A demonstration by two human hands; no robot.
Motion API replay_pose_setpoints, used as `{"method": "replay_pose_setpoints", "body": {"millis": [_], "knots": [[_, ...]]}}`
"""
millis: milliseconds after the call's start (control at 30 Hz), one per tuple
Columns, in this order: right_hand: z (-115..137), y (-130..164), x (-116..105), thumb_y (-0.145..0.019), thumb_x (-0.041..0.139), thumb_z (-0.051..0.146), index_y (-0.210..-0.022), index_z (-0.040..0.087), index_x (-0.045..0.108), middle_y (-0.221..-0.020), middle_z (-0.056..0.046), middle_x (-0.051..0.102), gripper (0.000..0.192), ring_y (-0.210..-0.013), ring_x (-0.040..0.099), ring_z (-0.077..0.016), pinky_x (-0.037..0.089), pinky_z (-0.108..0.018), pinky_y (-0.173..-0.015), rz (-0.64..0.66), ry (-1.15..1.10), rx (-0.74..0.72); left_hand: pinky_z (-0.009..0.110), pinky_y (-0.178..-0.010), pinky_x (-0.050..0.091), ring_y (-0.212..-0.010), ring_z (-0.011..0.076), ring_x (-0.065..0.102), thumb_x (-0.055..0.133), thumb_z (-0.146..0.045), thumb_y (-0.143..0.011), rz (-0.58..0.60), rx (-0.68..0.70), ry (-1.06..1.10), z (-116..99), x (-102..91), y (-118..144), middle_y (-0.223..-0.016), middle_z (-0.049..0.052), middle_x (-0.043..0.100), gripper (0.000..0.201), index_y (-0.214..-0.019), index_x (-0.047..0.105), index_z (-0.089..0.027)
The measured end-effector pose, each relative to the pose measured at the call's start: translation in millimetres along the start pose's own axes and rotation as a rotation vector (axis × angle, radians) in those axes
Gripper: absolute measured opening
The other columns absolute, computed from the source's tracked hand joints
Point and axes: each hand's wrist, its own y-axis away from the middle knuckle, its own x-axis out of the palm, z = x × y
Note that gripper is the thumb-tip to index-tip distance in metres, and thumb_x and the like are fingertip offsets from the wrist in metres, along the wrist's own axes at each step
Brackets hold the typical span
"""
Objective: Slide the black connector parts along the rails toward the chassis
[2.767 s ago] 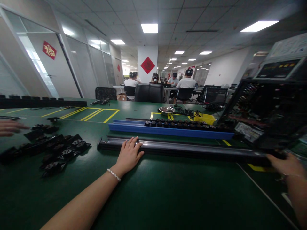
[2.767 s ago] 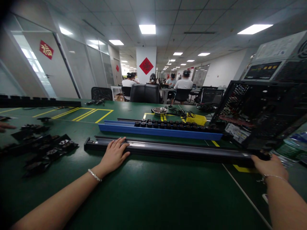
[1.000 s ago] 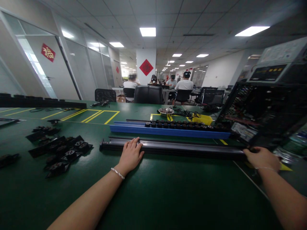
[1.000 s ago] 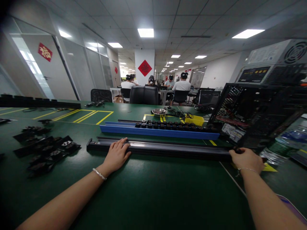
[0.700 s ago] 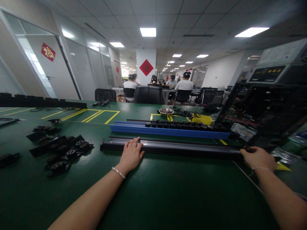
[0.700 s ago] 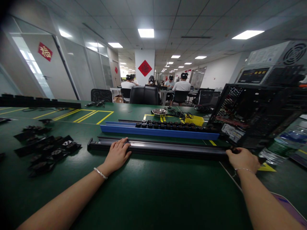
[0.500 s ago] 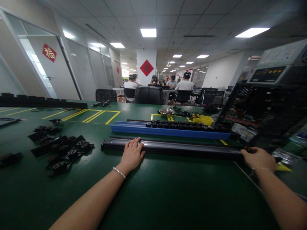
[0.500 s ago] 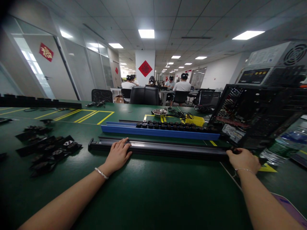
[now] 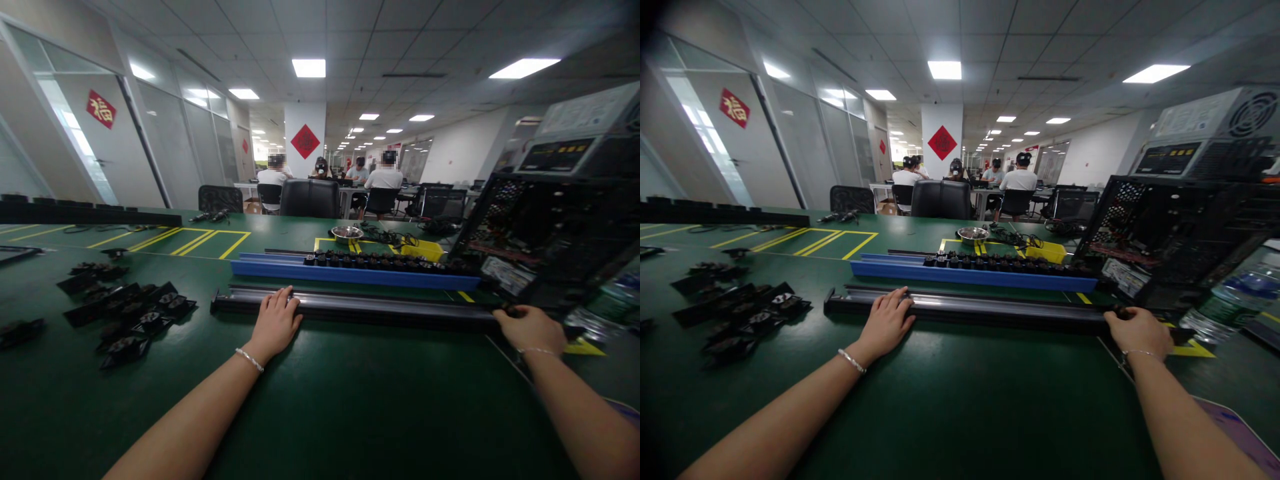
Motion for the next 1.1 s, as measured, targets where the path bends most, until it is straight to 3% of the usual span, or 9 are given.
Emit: {"method": "replay_pose_setpoints", "body": {"millis": [667,1100], "knots": [[18,22,1,-0.07,0.046,0.055,-0.1,0.018,0.06,-0.103,-0.014,0.063,0.049,-0.095,0.057,-0.0284,0.041,-0.035,-0.076,0.018,-0.023,-0.069,0.045,-0.102,0.028,-0.125,0.0265,0.039,0.046,-0.035,-0.085,-0.001,-0.006,0.019,0,-2.2,1,-0.136,0.01,0.045,0.031,-0.111,0.055,-0.023],[31,33,3,-0.068,0.048,0.054,-0.094,0.018,0.059,-0.102,-0.014,0.063,0.045,-0.095,0.057,-0.0308,0.039,-0.039,-0.08,0.016,-0.061,-0.093,0.045,-0.102,0.028,-0.125,0.0268,0.039,0.045,-0.035,-0.085,-0.002,-0.004,0.02,-1,-3.5,1,-0.136,0.011,0.046,0.03,-0.111,0.056,-0.022]]}}
